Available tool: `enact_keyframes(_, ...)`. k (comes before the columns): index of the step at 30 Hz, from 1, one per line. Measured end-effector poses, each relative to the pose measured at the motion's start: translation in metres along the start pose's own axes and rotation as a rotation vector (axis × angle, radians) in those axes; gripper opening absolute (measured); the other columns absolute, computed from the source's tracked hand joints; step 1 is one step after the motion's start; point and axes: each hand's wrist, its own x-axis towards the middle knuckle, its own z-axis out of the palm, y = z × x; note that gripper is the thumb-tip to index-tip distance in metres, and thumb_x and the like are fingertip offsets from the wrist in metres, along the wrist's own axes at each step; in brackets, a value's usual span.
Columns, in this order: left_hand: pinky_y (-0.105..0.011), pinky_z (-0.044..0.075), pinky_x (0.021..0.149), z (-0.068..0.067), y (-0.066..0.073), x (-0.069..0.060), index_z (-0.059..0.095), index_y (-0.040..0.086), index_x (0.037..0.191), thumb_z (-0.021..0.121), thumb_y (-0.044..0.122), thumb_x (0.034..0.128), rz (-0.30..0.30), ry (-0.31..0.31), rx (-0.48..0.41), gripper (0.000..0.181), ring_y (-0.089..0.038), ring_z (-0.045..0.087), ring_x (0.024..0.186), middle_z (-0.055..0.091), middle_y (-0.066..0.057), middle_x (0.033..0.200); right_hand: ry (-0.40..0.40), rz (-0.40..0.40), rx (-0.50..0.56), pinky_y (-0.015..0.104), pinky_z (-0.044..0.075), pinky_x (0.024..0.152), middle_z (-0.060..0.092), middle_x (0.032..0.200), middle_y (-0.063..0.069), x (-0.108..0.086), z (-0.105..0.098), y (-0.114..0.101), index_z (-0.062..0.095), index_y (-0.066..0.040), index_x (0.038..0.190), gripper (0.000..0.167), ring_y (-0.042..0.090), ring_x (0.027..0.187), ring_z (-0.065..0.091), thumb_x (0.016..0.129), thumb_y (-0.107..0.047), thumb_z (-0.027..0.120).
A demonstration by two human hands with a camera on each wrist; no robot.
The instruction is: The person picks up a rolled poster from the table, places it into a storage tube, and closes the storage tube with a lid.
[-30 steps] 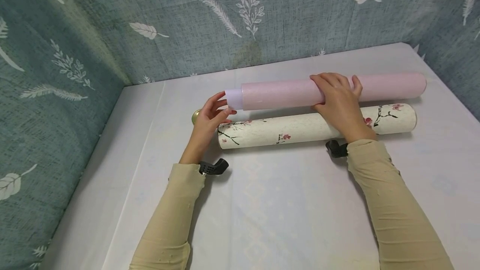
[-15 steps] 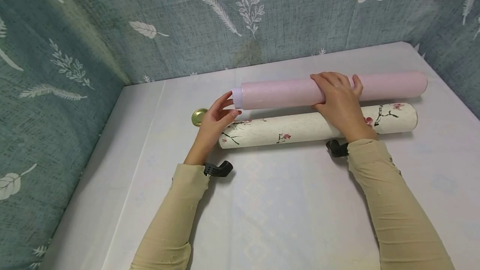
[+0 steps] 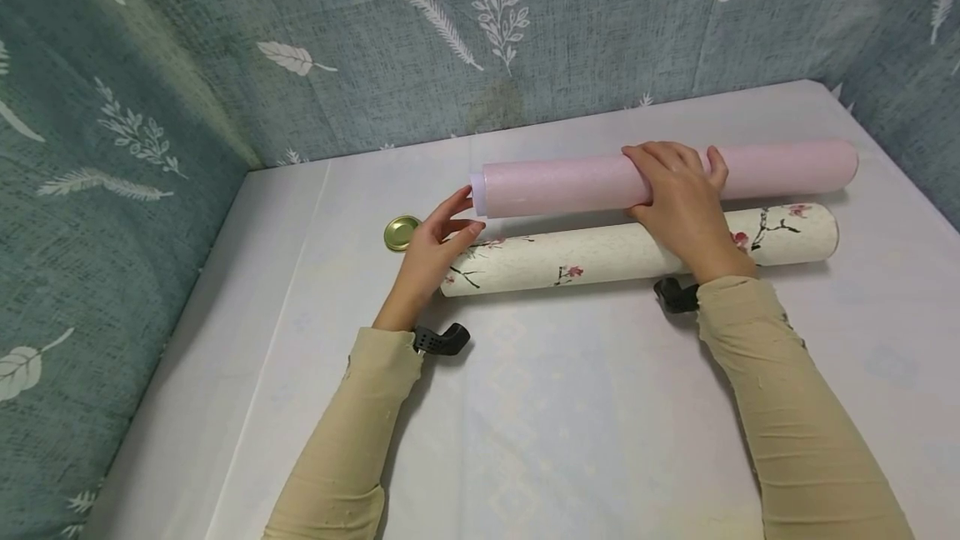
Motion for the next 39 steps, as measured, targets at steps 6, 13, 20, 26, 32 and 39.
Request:
enact_keyframes(6,-0.031,0.045,0.081,0.001,-0.002,0.001,0.037,0.021,0.137,0.057,0.02,0.0877,0.014,-0.013,0.016,0.053,-0.011,0.052,0.104,0.046,0.007,0.129,0.0,0.0,0.002,0.051,0.0,0.1,0.047,0.125,0.011,-0.001,0.0,0.001,0.048,-0.013,0.127,0.068,0.031,0.119,0.033,0.066,-0.009,0.078)
enact_keyframes(13,-0.03,0.044,0.083,0.0,-0.024,0.008,0.041,0.036,0.13,0.056,0.034,0.0872,0.03,-0.033,0.126,0.046,-0.004,0.05,0.105,0.042,0.019,0.129,0.004,-0.007,-0.003,0.051,0.0,0.1,0.048,0.125,0.011,0.0,0.0,0.0,0.049,-0.013,0.126,0.068,0.032,0.118,0.034,0.066,-0.009,0.078)
enact_keyframes(20,-0.029,0.044,0.083,-0.001,-0.026,0.009,0.046,0.035,0.127,0.053,0.04,0.0875,0.081,-0.046,0.185,0.04,-0.002,0.049,0.105,0.042,0.021,0.127,0.005,-0.007,0.001,0.051,0.0,0.1,0.048,0.125,0.011,0.0,-0.001,0.0,0.049,-0.013,0.127,0.068,0.032,0.118,0.034,0.066,-0.009,0.078)
enact_keyframes(26,-0.028,0.045,0.081,-0.001,-0.025,0.01,0.049,0.026,0.127,0.052,0.036,0.0887,0.103,-0.067,0.26,0.04,-0.003,0.049,0.105,0.041,0.017,0.13,-0.005,0.003,0.003,0.051,-0.001,0.1,0.047,0.125,0.011,0.0,-0.001,0.001,0.048,-0.013,0.127,0.068,0.032,0.119,0.033,0.066,-0.009,0.078)
enact_keyframes(32,-0.023,0.045,0.08,-0.001,-0.023,0.009,0.049,0.02,0.128,0.051,0.032,0.0897,0.12,-0.085,0.366,0.04,-0.004,0.048,0.105,0.039,0.015,0.132,-0.01,0.004,0.0,0.051,-0.001,0.1,0.047,0.126,0.011,0.0,0.0,0.001,0.048,-0.014,0.127,0.068,0.032,0.119,0.033,0.066,-0.009,0.078)
enact_keyframes(39,-0.025,0.045,0.082,-0.002,-0.019,0.01,0.05,0.016,0.127,0.048,0.033,0.0913,0.135,-0.114,0.427,0.04,-0.006,0.047,0.106,0.038,0.01,0.134,-0.013,0.009,-0.005,0.051,-0.001,0.1,0.047,0.126,0.011,0.0,0.0,0.001,0.048,-0.014,0.127,0.068,0.032,0.12,0.033,0.067,-0.01,0.078)
